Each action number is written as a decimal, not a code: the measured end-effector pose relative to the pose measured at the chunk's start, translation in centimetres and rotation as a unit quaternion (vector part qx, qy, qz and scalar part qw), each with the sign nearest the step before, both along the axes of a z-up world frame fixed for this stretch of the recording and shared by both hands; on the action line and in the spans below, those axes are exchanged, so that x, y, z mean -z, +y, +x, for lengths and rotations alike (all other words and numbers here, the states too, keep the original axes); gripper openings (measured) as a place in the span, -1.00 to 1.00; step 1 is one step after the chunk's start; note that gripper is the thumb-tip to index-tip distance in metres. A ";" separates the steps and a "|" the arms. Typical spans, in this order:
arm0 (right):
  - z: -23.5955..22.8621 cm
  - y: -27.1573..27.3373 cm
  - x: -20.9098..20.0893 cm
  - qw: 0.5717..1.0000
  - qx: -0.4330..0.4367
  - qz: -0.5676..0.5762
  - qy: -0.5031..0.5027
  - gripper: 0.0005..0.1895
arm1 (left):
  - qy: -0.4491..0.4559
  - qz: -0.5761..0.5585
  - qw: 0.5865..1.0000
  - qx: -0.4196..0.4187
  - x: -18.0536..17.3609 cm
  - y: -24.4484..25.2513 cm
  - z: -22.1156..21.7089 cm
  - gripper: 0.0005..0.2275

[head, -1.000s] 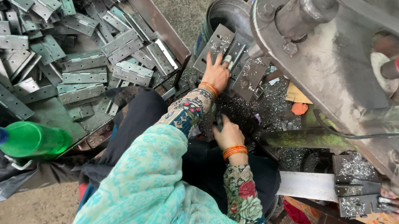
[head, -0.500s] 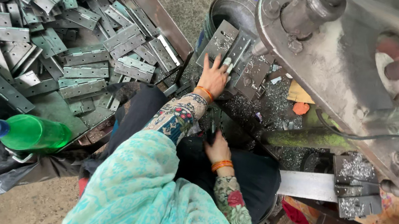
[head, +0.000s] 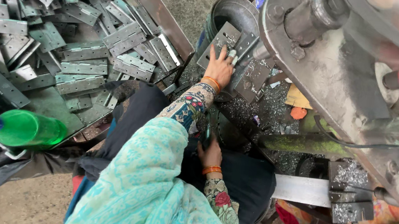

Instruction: The person repeatedly picks up metal brackets from a bin, places them into a punching machine, and operates the lever to punch holes. The processed brackets are then returned to the bin.

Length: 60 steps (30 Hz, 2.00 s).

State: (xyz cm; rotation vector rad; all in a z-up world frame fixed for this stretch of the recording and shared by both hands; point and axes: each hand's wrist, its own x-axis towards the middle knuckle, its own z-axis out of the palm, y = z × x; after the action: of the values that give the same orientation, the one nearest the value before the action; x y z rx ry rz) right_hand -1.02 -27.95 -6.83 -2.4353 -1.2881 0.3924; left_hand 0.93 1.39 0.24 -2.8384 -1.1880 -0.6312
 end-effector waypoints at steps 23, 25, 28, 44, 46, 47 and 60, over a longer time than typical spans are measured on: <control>1.0 4.8 -14.0 0.988 -0.052 -0.143 -0.039 -0.33 | -0.064 -0.202 0.949 -0.233 16.6 -1.4 -35.2 -0.74; 1.1 4.8 -14.0 0.988 -0.055 -0.136 -0.038 -0.34 | -0.073 -0.132 0.961 -0.232 17.7 -1.6 -34.9 -0.76; 1.1 5.0 -13.9 0.988 -0.058 -0.139 -0.039 -0.35 | -0.075 -0.127 0.958 -0.244 17.8 -1.3 -34.4 -0.78; 0.8 5.0 -13.9 0.987 -0.065 -0.145 -0.038 -0.30 | -0.171 -0.199 0.957 -0.119 14.0 -10.3 -33.8 -0.82; 0.8 5.0 -13.8 0.986 -0.062 -0.149 -0.038 -0.30 | -0.169 -0.188 0.953 -0.166 13.9 -9.9 -34.8 -0.84; 0.9 5.0 -13.7 0.986 -0.063 -0.150 -0.040 -0.29 | -0.168 -0.183 0.950 -0.188 14.1 -9.6 -35.2 -0.82; 1.3 4.6 -12.7 0.985 -0.069 -0.145 -0.057 -0.29 | -0.062 -0.130 0.950 -0.278 17.6 -3.5 -31.9 -0.68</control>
State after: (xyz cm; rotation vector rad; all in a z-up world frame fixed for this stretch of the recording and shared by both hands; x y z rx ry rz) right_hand 0.33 -23.34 5.86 -2.6476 -1.5509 0.5171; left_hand -31.00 -2.15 -17.38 -2.4612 -2.1161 -0.6575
